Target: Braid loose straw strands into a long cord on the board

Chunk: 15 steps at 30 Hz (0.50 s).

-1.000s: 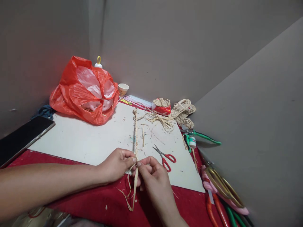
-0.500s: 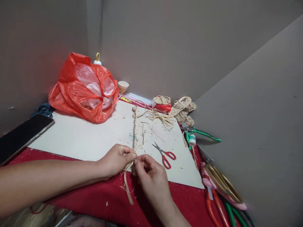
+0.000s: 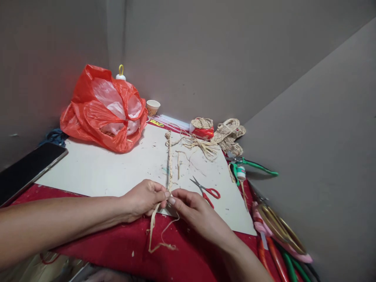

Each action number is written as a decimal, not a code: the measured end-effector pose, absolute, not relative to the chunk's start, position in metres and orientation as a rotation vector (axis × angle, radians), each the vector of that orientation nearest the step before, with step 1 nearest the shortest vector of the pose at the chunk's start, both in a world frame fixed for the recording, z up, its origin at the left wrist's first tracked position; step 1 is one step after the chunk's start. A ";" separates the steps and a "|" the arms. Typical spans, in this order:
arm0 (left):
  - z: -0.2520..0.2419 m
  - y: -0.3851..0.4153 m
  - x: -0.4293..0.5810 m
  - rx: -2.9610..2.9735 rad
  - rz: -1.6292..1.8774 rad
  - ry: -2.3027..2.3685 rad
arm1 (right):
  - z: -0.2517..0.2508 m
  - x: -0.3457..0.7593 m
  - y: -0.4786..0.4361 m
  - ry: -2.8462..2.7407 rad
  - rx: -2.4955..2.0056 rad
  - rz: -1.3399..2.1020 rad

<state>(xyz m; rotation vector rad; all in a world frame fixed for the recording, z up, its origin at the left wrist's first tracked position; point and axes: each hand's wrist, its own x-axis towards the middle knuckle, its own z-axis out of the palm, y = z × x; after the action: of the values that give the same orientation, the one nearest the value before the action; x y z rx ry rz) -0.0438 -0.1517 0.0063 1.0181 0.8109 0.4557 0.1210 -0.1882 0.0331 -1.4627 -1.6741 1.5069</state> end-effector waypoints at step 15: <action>0.007 -0.151 -0.041 0.961 0.537 0.848 | 0.023 0.132 -0.172 -1.862 -1.356 1.555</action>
<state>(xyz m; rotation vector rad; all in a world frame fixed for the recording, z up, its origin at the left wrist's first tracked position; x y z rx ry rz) -0.0409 -0.1512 0.0070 0.9605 0.8485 0.5369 0.1322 -0.1722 0.0233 -1.3556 -1.8625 1.5553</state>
